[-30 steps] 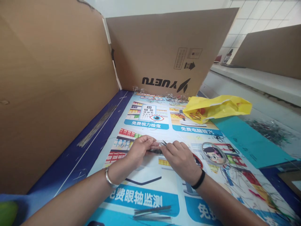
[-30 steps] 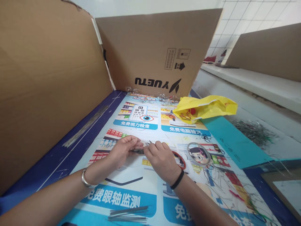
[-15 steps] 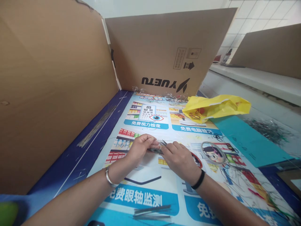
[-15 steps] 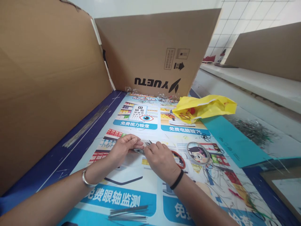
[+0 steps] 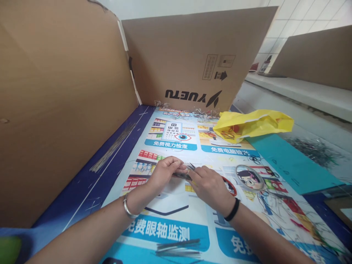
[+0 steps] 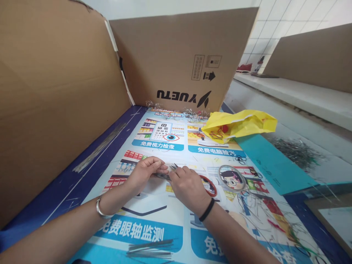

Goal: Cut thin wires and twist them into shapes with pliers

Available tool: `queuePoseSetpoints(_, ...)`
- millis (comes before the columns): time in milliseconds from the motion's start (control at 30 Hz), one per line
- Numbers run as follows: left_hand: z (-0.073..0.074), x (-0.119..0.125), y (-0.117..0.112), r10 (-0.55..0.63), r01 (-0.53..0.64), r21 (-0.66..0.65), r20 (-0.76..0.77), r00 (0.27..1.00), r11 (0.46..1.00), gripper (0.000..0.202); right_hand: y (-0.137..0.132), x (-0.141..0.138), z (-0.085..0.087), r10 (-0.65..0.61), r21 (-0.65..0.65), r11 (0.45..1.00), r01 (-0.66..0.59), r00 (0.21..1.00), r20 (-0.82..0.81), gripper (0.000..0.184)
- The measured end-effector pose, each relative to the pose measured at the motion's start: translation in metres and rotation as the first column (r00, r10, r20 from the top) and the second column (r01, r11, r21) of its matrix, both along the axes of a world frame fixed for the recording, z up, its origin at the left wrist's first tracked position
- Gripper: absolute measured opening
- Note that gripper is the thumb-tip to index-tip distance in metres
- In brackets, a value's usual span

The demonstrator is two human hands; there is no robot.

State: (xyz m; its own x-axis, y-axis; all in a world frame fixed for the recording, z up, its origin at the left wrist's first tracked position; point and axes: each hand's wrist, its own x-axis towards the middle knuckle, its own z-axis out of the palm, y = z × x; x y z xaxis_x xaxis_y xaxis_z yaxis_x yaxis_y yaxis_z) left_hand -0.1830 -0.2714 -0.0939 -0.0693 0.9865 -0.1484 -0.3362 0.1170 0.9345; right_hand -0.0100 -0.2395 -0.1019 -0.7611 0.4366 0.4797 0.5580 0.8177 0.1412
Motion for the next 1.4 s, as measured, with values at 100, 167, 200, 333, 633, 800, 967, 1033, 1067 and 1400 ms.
queuePoseSetpoints(100,0.0,0.001,0.0,-0.005,0.005,0.007,-0.011,1.0,1.0,0.019,0.0,0.0,0.0,-0.006,-0.023,1.0,0.007,1.0,0.029,0.006)
queuePoseSetpoints(167,0.0,0.001,0.0,-0.014,0.014,0.013,-0.021,1.0,1.0,0.018,-0.001,0.001,0.0,-0.01,-0.041,0.999,0.012,0.999,0.051,0.005)
queuePoseSetpoints(200,-0.001,0.001,0.0,-0.02,0.02,0.016,-0.026,0.999,1.0,0.018,-0.001,0.001,0.0,-0.01,-0.05,0.999,0.014,0.998,0.064,0.005)
queuePoseSetpoints(333,-0.002,0.001,-0.001,-0.038,0.04,0.024,-0.057,0.998,0.999,0.016,-0.001,0.002,0.0,-0.019,-0.082,0.996,0.028,0.994,0.108,0.005)
queuePoseSetpoints(633,-0.001,0.001,0.0,-0.044,0.051,0.052,-0.122,0.992,0.997,0.016,-0.001,0.0,-0.001,-0.021,-0.125,0.992,0.027,0.998,0.053,0.012)
queuePoseSetpoints(800,-0.002,-0.008,0.006,0.055,-0.045,0.06,-0.187,0.981,0.997,0.02,0.0,-0.001,0.003,-0.027,-0.169,0.985,0.029,1.0,0.011,0.017)
queuePoseSetpoints(967,-0.004,-0.013,0.009,0.128,-0.114,0.066,-0.283,0.95,0.991,0.024,0.0,-0.001,0.006,0.015,-0.247,0.969,0.005,0.997,0.08,0.021)
queuePoseSetpoints(1033,-0.004,-0.014,0.008,0.132,-0.122,0.053,-0.307,0.942,0.991,0.026,-0.001,-0.001,0.007,0.055,-0.259,0.965,-0.026,0.993,0.106,0.023)
queuePoseSetpoints(1067,-0.004,-0.013,0.007,0.133,-0.124,0.048,-0.316,0.939,0.991,0.027,-0.002,-0.001,0.008,0.071,-0.262,0.964,-0.039,0.991,0.114,0.024)
queuePoseSetpoints(1400,0.0,-0.008,0.003,0.089,-0.051,0.125,-0.318,0.944,0.991,0.024,-0.002,0.0,0.014,0.181,-0.342,0.923,-0.179,0.983,-0.025,0.029)
